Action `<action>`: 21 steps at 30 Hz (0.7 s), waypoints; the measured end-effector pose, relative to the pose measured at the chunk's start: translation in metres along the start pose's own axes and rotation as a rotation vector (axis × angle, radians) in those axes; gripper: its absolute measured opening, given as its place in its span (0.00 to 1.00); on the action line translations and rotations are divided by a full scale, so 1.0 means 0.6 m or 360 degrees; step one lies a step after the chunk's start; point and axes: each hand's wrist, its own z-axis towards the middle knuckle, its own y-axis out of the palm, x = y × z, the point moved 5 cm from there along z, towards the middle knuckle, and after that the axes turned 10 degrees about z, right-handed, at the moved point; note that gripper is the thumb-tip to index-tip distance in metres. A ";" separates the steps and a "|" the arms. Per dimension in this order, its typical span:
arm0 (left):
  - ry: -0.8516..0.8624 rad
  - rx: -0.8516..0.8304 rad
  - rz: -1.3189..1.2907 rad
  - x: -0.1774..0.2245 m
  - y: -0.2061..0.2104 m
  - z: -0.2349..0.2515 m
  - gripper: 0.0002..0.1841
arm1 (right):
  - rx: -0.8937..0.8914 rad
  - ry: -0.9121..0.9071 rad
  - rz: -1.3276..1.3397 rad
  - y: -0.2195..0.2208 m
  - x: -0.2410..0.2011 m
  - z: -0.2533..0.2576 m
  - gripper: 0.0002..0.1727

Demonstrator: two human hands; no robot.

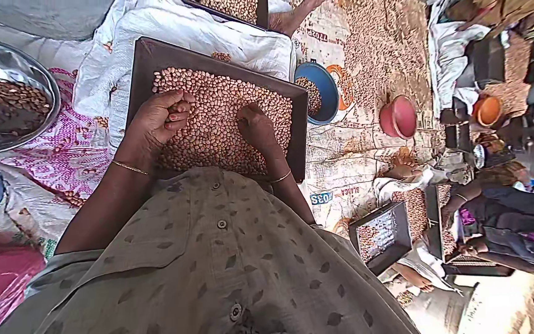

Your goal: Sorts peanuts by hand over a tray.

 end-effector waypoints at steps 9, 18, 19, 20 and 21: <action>-0.0110 -0.0057 0.0273 -0.007 0.017 -0.002 0.23 | 0.0013 -0.0045 -0.0081 0.008 0.005 0.001 0.09; -0.0246 -0.0110 0.0558 -0.028 0.030 0.006 0.32 | 0.0269 -0.0410 0.0900 -0.039 -0.046 -0.009 0.10; -0.0269 -0.0135 0.0533 -0.029 0.036 0.004 0.32 | 0.0191 -0.0438 0.1044 -0.033 -0.065 -0.012 0.12; -0.0298 -0.0154 0.0499 -0.029 0.040 0.001 0.30 | 0.0145 -0.0432 0.1098 -0.026 -0.077 -0.016 0.14; -0.0315 -0.0163 0.0466 -0.029 0.045 -0.002 0.29 | 0.0139 -0.0391 0.1071 -0.020 -0.080 -0.023 0.15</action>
